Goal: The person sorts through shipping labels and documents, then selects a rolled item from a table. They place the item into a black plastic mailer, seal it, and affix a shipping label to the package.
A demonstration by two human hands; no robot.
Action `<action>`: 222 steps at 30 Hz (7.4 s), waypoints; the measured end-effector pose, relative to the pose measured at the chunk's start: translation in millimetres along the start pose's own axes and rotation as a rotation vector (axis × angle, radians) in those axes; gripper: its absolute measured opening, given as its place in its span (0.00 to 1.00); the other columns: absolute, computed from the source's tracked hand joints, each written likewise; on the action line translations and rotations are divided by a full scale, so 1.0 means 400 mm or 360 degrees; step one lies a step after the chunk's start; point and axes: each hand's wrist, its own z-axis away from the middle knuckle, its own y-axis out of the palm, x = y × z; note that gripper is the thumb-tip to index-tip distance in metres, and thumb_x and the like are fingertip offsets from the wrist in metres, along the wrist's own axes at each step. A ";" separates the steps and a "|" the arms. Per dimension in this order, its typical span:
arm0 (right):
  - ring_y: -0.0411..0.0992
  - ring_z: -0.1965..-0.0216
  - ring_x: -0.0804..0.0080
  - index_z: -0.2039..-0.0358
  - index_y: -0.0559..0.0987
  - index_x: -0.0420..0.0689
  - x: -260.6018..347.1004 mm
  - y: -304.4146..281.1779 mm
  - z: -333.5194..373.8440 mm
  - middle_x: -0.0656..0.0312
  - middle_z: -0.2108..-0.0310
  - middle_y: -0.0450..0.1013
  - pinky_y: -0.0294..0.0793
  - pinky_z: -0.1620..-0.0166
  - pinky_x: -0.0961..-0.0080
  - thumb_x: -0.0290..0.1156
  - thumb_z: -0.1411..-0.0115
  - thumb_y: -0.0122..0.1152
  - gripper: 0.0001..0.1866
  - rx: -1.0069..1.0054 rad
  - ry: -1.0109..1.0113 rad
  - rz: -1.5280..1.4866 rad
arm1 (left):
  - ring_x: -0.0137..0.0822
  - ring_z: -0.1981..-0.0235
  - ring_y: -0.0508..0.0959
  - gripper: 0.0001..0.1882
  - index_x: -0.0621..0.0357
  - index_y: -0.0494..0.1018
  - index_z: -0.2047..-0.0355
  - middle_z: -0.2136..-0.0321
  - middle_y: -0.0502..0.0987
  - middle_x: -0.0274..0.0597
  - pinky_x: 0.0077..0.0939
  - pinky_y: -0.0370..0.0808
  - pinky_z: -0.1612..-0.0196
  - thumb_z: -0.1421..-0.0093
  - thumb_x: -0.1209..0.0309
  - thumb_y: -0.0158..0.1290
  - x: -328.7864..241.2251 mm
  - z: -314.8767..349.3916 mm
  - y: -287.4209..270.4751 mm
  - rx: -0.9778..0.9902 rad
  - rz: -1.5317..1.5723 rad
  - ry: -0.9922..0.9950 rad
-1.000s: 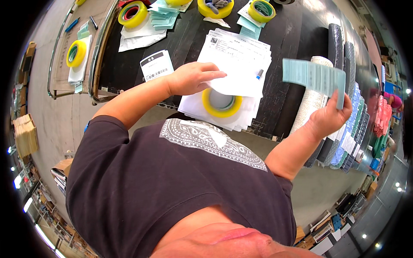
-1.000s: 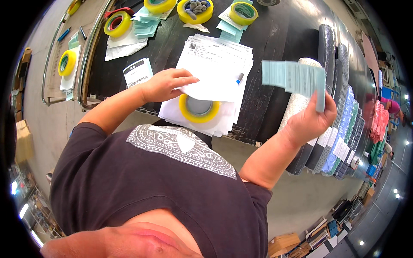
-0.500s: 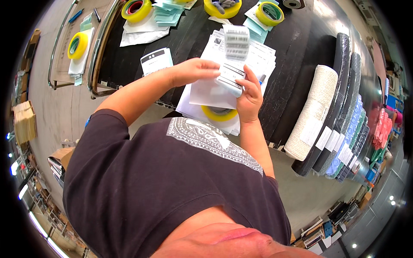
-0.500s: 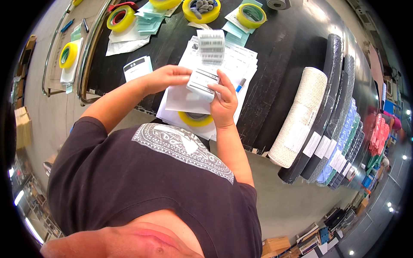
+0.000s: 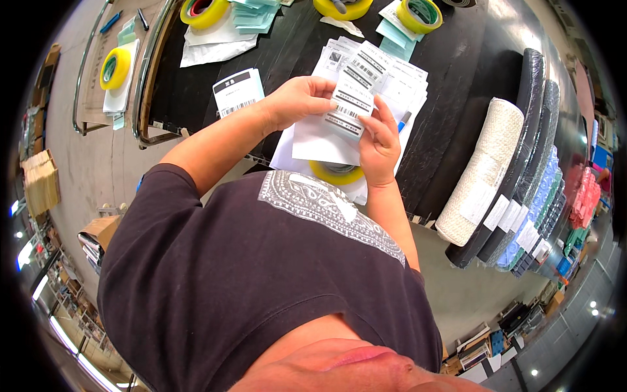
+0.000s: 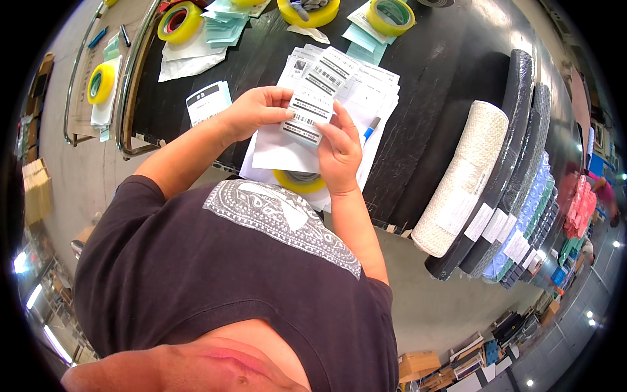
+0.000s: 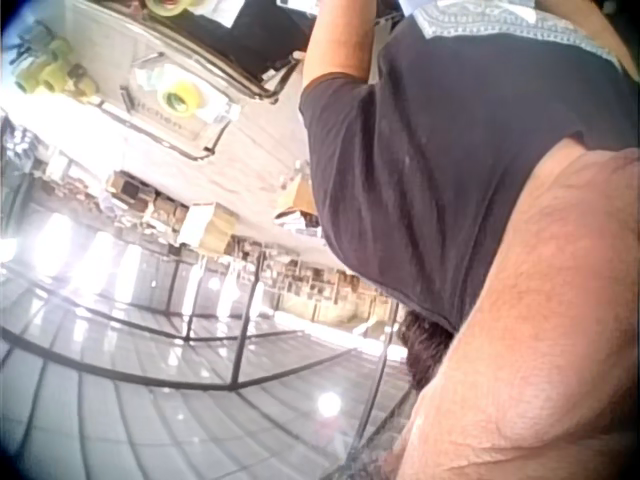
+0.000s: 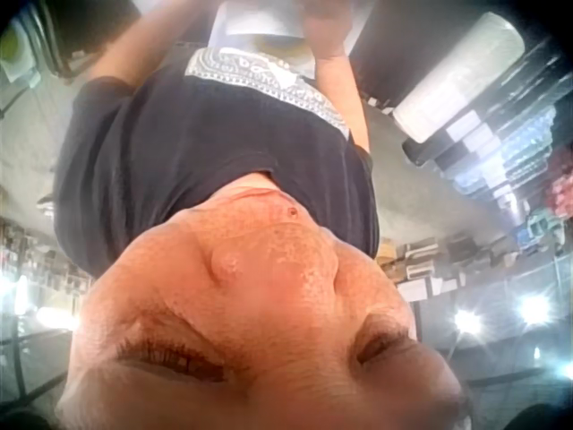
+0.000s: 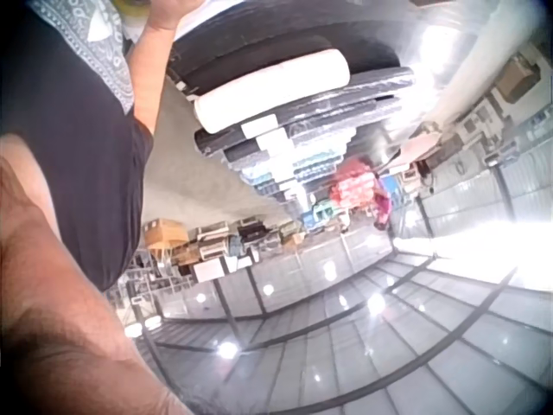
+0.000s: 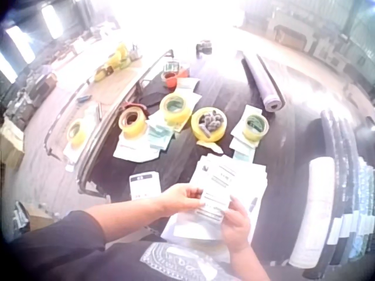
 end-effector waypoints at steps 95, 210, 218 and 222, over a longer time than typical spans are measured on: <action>0.68 0.47 0.51 0.54 0.79 0.43 0.140 -0.222 0.087 0.51 0.49 0.72 0.68 0.44 0.61 0.31 0.49 0.66 0.20 0.0288 -0.0147 0.1196 | 0.28 0.59 0.76 0.25 0.66 0.67 0.43 0.56 0.76 0.41 0.21 0.73 0.58 0.42 0.76 0.55 0.117 -0.021 0.067 -0.0645 -0.0062 0.0464; 0.73 0.70 0.81 0.54 0.74 0.39 0.328 -2.869 0.948 0.65 0.67 0.74 0.71 0.72 0.84 0.39 0.55 0.70 0.29 -0.1161 0.0500 -0.0337 | 0.30 0.51 0.75 0.19 0.64 0.67 0.43 0.47 0.73 0.42 0.22 0.72 0.47 0.34 0.77 0.48 0.382 -0.482 1.824 -0.0647 -0.0087 0.1771; 0.75 0.69 0.72 0.54 0.72 0.36 0.220 -3.078 0.740 0.59 0.65 0.74 0.74 0.70 0.79 0.30 0.52 0.68 0.25 -0.0958 0.0771 -0.0379 | 0.31 0.53 0.76 0.20 0.65 0.67 0.43 0.50 0.75 0.43 0.26 0.72 0.47 0.35 0.80 0.49 0.475 -0.476 2.094 -0.0710 -0.0148 0.1727; 0.73 0.74 0.76 0.58 0.75 0.41 0.093 -3.173 0.514 0.63 0.69 0.75 0.65 0.78 0.80 0.36 0.52 0.69 0.23 -0.1090 0.0816 -0.0253 | 0.34 0.52 0.76 0.19 0.66 0.67 0.44 0.51 0.75 0.46 0.27 0.72 0.45 0.35 0.80 0.48 0.443 -0.484 2.159 -0.0696 -0.0043 0.1702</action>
